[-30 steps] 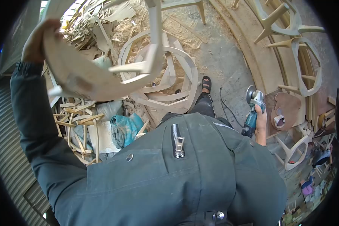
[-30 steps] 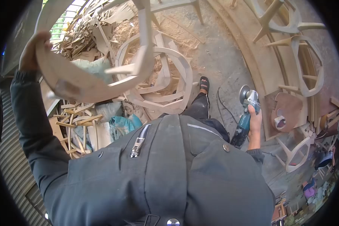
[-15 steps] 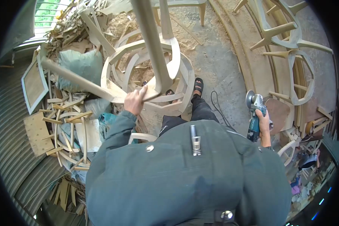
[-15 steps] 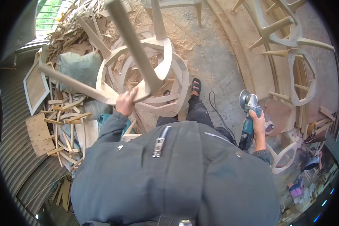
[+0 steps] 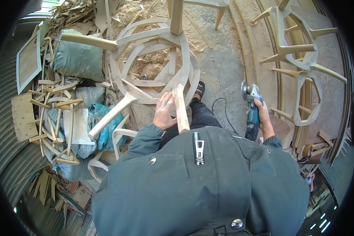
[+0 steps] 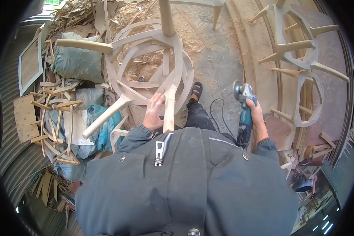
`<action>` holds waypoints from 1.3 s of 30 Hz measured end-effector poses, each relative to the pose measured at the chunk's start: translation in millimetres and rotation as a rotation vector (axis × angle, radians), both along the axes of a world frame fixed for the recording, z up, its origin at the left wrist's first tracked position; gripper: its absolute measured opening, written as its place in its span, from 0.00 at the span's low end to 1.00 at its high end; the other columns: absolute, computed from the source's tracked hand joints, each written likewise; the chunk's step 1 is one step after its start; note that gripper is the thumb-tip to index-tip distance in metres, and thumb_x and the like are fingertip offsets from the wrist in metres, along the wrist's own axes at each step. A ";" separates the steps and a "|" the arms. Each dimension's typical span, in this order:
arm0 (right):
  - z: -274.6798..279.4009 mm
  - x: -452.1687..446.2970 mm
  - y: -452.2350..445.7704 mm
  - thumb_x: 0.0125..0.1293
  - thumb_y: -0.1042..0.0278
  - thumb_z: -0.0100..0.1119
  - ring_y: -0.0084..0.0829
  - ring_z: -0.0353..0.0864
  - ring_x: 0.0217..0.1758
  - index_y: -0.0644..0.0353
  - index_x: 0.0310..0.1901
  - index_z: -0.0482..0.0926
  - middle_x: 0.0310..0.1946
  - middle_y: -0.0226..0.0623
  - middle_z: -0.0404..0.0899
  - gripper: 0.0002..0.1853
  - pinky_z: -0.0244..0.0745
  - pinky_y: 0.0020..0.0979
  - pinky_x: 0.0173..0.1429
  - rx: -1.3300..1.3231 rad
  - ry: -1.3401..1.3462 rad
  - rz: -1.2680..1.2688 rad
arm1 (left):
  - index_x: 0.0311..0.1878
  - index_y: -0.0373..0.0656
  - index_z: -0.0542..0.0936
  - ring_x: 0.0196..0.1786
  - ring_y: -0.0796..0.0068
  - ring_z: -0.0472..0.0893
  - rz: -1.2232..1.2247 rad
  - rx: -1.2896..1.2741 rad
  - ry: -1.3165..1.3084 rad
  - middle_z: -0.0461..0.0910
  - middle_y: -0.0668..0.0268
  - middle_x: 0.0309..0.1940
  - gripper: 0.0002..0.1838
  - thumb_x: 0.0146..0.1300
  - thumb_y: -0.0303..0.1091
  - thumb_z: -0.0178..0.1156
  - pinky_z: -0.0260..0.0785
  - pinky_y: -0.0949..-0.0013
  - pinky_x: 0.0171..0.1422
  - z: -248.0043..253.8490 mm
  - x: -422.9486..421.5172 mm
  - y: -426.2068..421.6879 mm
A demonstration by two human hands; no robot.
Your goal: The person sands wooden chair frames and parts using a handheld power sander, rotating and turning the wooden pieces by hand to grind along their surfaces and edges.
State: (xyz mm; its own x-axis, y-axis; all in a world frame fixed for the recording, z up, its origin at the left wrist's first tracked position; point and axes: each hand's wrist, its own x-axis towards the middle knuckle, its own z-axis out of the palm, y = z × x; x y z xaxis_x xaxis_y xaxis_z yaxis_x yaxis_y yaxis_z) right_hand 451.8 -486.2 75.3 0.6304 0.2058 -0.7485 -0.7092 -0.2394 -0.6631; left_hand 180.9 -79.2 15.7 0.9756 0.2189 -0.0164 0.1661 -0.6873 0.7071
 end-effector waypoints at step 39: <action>-25.8 336.5 166.7 0.71 0.47 0.68 0.24 0.81 0.28 0.61 0.55 0.77 0.36 0.31 0.79 0.25 0.81 0.29 0.31 0.101 -0.001 0.546 | 0.46 0.46 0.80 0.76 0.49 0.73 1.004 -0.717 -0.281 0.82 0.53 0.59 0.16 0.60 0.17 0.72 0.66 0.47 0.79 81.9 68.0 -55.9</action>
State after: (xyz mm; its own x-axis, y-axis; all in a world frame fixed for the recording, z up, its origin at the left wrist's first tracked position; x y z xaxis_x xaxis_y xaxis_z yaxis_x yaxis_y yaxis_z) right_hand 788.3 -319.6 49.5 0.4127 0.5739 -0.7073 -0.4991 -0.5071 -0.7026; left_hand 249.0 -135.1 97.6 0.3746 0.8906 -0.2579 0.1746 0.2054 0.9630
